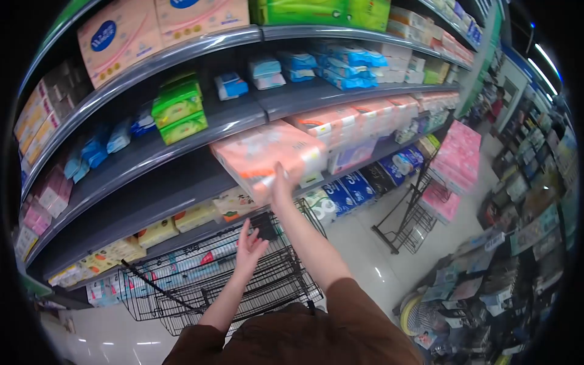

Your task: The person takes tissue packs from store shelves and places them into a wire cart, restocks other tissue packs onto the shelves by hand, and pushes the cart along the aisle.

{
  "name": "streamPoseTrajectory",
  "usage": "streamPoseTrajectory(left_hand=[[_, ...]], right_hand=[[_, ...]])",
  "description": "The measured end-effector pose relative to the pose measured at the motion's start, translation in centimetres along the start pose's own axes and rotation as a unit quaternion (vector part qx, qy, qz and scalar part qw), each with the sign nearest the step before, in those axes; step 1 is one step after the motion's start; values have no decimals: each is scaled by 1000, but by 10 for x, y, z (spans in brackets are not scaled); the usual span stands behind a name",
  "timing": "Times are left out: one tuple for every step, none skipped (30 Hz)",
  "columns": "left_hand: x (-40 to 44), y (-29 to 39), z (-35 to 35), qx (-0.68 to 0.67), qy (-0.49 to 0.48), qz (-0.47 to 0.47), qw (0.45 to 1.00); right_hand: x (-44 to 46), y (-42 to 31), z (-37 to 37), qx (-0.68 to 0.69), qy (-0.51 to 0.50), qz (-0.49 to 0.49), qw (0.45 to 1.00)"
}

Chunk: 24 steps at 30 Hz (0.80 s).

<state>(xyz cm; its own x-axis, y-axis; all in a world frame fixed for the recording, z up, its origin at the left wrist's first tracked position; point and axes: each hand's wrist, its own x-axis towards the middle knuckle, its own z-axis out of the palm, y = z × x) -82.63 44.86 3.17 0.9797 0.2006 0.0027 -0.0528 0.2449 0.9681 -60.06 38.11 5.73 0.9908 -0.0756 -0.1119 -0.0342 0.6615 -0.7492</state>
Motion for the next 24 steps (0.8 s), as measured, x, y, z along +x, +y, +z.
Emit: streamPoseTrajectory(left_hand=[[7,1,-2,6,18,4,1000],[17,5,-7,15,33,7,999],[29,10,-14,29,41,9,999],[41,13,-20,38,51,10,998],[55,23,-26,27,63,-47,997],[68,37,-25,35,37,22,998],[87,41,-33,37,17,22,999],[103,52,-29,95,33,53,993],[121,54,-31,72,21,33,997],[131,66,-22,140,37,61,988],[143,78,-12,205,54,91,973],[174,53,-17,232,35,192,953],[200,29,-28,260,21,289,921],[206,32,-26,323,52,279,903],[208,34,-15,386,83,265,879],[207,37,-13,447,110,252,851],[204,45,-17,410,96,212,882],[202,57,-16,367,81,175,910],[206,65,-14,321,65,141,934],[218,59,-22,314,83,171,930],[232,45,-39,307,100,199,925],[239,39,-49,303,117,223,919],[243,30,-56,327,141,225,907],[238,30,-54,282,136,195,930]], right_hand=[[30,13,-7,17,-67,65,996],[23,2,-5,-18,-101,72,992],[4,-19,1,-51,-136,77,986],[-9,-31,0,-89,-169,84,978],[-14,-27,-16,-147,-180,87,969],[-24,-21,-34,-204,-187,96,956],[-47,-30,-41,-194,-162,136,958],[-66,-45,-46,-202,-178,164,949],[-69,-43,-62,-238,-207,132,940],[-69,-42,-75,-273,-239,99,927],[-70,-49,-79,-264,-233,92,931],[-61,-47,-90,-291,-215,67,930],[-49,-48,-96,-275,-215,48,936],[-38,-50,-98,-246,-189,55,949],[-27,-54,-96,-235,-166,47,956],[-25,-72,-82,-251,-153,63,954],[-10,-70,-84,-242,-135,77,958],[5,-68,-84,-242,-118,89,959],[20,-66,-85,-240,-110,99,959],[36,-64,-85,-238,-103,109,960],[52,-65,-81,-244,-105,115,957],[65,-63,-77,-250,-106,126,954],[77,-61,-75,-255,-105,139,951],[88,-58,-75,-241,-105,154,952]])
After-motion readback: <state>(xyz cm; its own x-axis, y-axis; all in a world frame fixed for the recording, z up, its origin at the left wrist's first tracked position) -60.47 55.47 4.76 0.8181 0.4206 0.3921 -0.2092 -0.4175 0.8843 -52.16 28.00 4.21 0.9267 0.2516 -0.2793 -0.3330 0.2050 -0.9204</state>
